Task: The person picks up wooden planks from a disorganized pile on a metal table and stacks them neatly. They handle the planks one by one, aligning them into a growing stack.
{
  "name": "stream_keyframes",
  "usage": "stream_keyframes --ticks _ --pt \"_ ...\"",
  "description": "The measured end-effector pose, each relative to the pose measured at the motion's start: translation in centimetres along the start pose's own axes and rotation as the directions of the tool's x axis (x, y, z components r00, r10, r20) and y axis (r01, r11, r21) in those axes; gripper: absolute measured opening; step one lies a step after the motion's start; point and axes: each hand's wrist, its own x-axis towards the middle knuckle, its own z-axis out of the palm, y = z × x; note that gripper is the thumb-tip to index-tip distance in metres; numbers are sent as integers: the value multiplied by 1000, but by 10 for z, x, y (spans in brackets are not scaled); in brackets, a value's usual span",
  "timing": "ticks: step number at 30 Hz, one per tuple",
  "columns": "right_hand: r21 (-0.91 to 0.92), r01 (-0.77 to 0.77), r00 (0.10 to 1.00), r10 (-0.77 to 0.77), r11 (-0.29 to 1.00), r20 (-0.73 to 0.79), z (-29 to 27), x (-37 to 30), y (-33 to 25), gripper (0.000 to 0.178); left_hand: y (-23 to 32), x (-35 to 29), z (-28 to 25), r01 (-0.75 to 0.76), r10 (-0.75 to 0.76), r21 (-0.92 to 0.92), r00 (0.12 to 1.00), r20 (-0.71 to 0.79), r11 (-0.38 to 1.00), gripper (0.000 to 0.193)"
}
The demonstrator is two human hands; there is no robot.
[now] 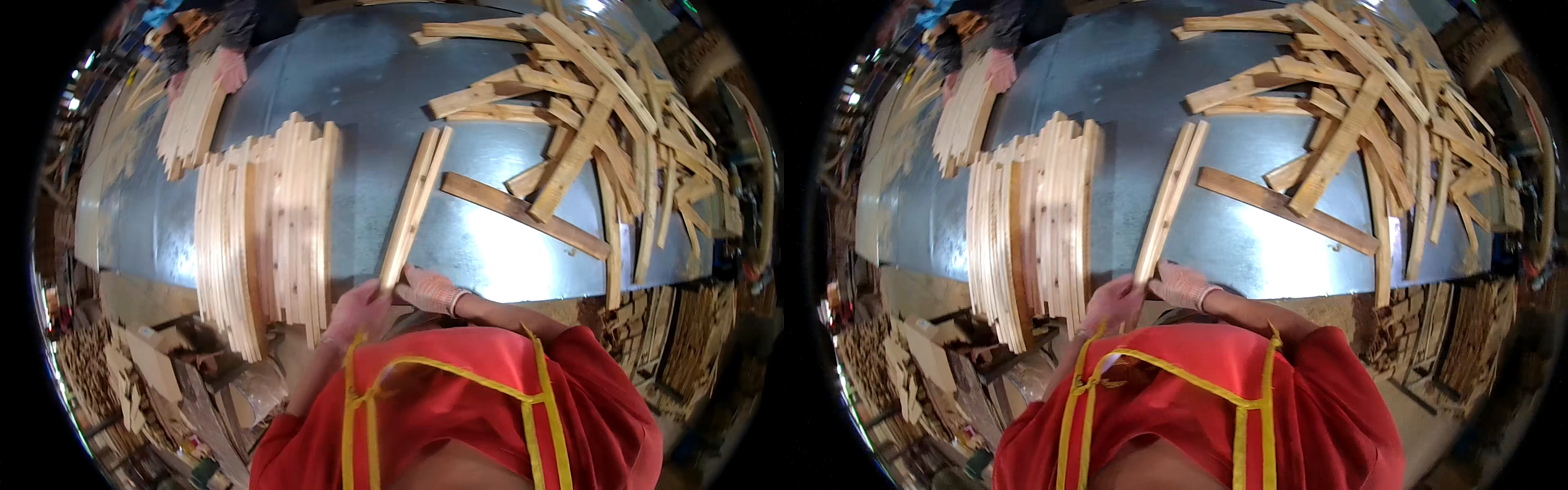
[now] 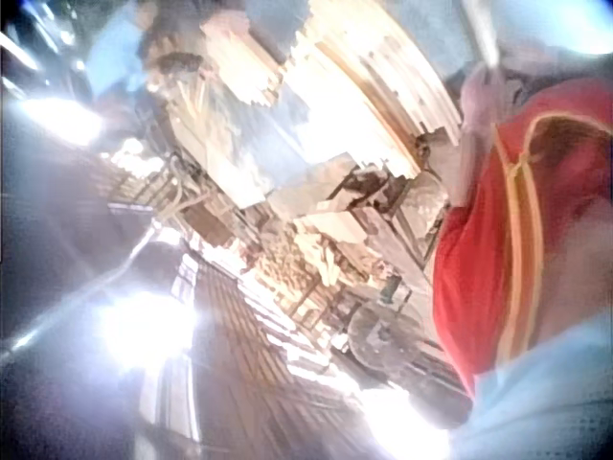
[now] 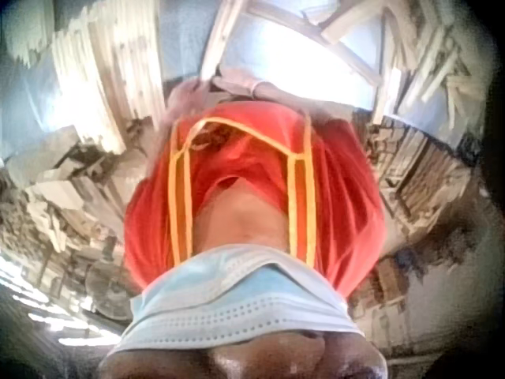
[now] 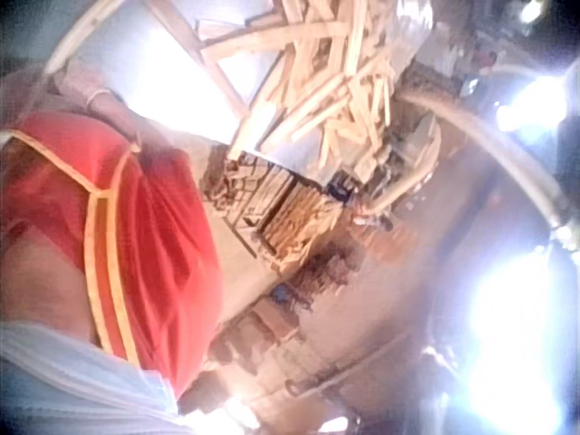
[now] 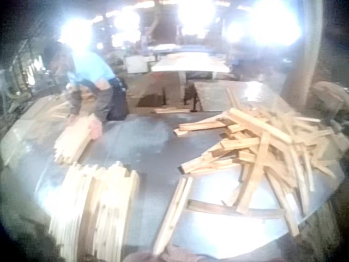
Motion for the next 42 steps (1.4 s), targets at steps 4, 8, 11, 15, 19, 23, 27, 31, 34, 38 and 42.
stream_keyframes --ticks 4,8,11,15,19,23,27,31,34,38,42 --pt "-16 16 998 -15 1000 68 -68 -13 -23 51 37 61 26 -4 253 474 850 -462 880 63" --pt "-654 -218 541 -468 724 -699 -179 22 163 46 30 89 21 137 82 415 879 -469 900 55" --pt "-11 101 -26 -8 995 -1000 -266 -16 204 55 10 61 13 183 138 459 802 -581 869 54" --pt "434 473 334 300 767 -894 -258 -1 207 60 -55 46 2 290 391 552 461 -796 782 67" --pt "786 524 750 260 329 -608 -229 7 198 57 -39 37 -2 263 385 570 518 -764 778 77" --pt "854 480 832 204 199 -515 -152 23 141 43 6 53 40 -136 497 578 687 -531 805 94" --pt "795 224 973 -82 564 -216 -55 -3 41 51 81 42 43 -262 417 475 872 -256 840 89" --pt "178 345 865 -238 922 -442 -48 -5 48 63 12 75 40 -615 663 323 472 -581 720 43" --pt "-251 82 720 -231 965 -654 -109 -40 82 68 -9 19 20 -192 661 692 546 -514 696 42" --pt "-420 -325 635 -134 847 -761 -165 -83 170 73 -104 33 29 161 522 723 588 -617 672 69" --pt "-423 -470 735 79 774 -673 -182 -94 195 71 -94 47 29 149 543 712 545 -638 687 81"
